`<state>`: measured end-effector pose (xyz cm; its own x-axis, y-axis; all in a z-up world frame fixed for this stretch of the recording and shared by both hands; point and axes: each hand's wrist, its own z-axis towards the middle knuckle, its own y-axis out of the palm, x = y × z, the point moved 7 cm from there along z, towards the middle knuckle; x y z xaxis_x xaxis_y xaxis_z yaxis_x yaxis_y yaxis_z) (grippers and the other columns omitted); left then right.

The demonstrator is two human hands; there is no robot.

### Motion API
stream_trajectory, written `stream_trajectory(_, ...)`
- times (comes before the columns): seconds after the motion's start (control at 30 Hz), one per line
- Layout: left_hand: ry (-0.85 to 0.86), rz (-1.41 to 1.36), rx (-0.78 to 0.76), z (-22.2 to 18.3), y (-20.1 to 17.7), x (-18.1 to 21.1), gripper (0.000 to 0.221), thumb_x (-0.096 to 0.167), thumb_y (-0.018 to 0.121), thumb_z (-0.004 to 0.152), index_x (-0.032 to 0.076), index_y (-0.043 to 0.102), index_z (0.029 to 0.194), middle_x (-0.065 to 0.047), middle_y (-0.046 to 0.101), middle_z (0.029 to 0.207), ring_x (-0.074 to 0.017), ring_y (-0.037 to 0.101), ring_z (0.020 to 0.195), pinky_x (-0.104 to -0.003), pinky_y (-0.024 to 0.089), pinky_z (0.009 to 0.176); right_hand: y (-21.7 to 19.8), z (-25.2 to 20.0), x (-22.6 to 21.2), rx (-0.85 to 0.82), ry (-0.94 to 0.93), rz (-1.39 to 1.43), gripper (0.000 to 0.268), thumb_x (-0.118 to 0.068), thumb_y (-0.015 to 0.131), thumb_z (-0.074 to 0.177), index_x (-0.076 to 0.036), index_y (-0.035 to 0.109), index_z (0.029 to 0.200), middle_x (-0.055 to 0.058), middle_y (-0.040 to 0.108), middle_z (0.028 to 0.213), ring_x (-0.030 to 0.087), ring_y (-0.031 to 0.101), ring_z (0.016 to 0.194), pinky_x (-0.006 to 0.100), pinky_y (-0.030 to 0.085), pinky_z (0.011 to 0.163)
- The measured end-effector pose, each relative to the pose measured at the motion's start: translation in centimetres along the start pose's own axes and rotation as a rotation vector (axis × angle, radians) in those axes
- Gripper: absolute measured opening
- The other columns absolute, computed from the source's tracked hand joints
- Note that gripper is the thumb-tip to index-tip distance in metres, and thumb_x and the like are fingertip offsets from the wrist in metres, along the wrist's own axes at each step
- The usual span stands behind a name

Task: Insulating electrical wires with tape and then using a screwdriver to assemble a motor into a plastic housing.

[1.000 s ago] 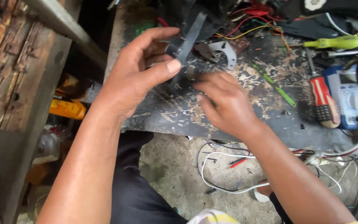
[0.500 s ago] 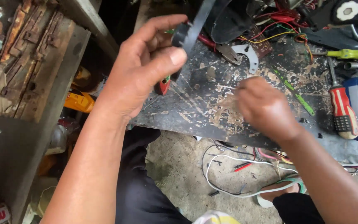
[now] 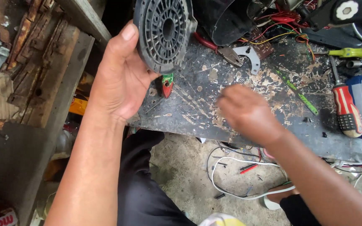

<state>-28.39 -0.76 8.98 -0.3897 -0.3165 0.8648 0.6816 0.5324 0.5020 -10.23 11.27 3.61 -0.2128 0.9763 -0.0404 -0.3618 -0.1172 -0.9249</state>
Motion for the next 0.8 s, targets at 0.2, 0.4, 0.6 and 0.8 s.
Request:
stream_trajectory(0.2, -0.042, -0.091, 0.031, 0.2, -0.1, -1.0, 0.062, 0.041, 0.067, 0.082, 0.0, 0.063, 0.128, -0.016, 0.073, 0.119, -0.0308, 0.073, 0.113, -0.05, 0.066, 0.096, -1.9, -4.0, 5.4, 0.106, 0.049, -0.14, 0.019, 0.005, 0.067, 0.102, -0.001, 0.066, 0.084, 0.012, 0.066, 0.089, 0.025, 0.06, 0.08, 0.037, 0.057, 0.078)
stream_trajectory(0.4, 0.311, 0.769, -0.236, -0.1, 2.8, -0.9, 0.056, 0.037, 0.068, 0.092, 0.016, 0.052, 0.141, -0.009, 0.062, 0.134, -0.0228, 0.065, 0.121, -0.034, 0.058, 0.099, -3.4, -6.9, 8.5, 0.178, 0.31, 0.104, 0.006, 0.005, 0.063, 0.104, 0.004, 0.069, 0.102, 0.017, 0.07, 0.107, 0.034, 0.065, 0.1, 0.046, 0.051, 0.09)
stream_trajectory(0.6, 0.325, 1.428, -0.328, 0.7, 4.8, -6.0, 0.072, 0.035, 0.086, 0.079, 0.012, 0.057, 0.141, -0.014, 0.047, 0.124, -0.0372, 0.048, 0.12, -0.051, 0.046, 0.095, -5.9, -8.8, 9.5, 0.27, 0.403, 0.158, 0.006, 0.012, 0.064, 0.104, 0.011, 0.07, 0.103, 0.024, 0.071, 0.105, 0.037, 0.067, 0.098, 0.047, 0.053, 0.09)
stream_trajectory(0.8, 0.27, 1.714, -0.348, 1.7, 5.1, -8.1, 0.084, 0.029, 0.088, 0.072, 0.012, 0.054, 0.147, -0.027, 0.041, 0.147, -0.0464, 0.034, 0.139, -0.068, 0.019, 0.117, -6.5, -12.8, 10.3, 0.2, 0.594, 0.163, 0.026, 0.005, 0.065, 0.098, 0.007, 0.07, 0.123, 0.022, 0.069, 0.123, 0.036, 0.067, 0.12, 0.044, 0.051, 0.108)
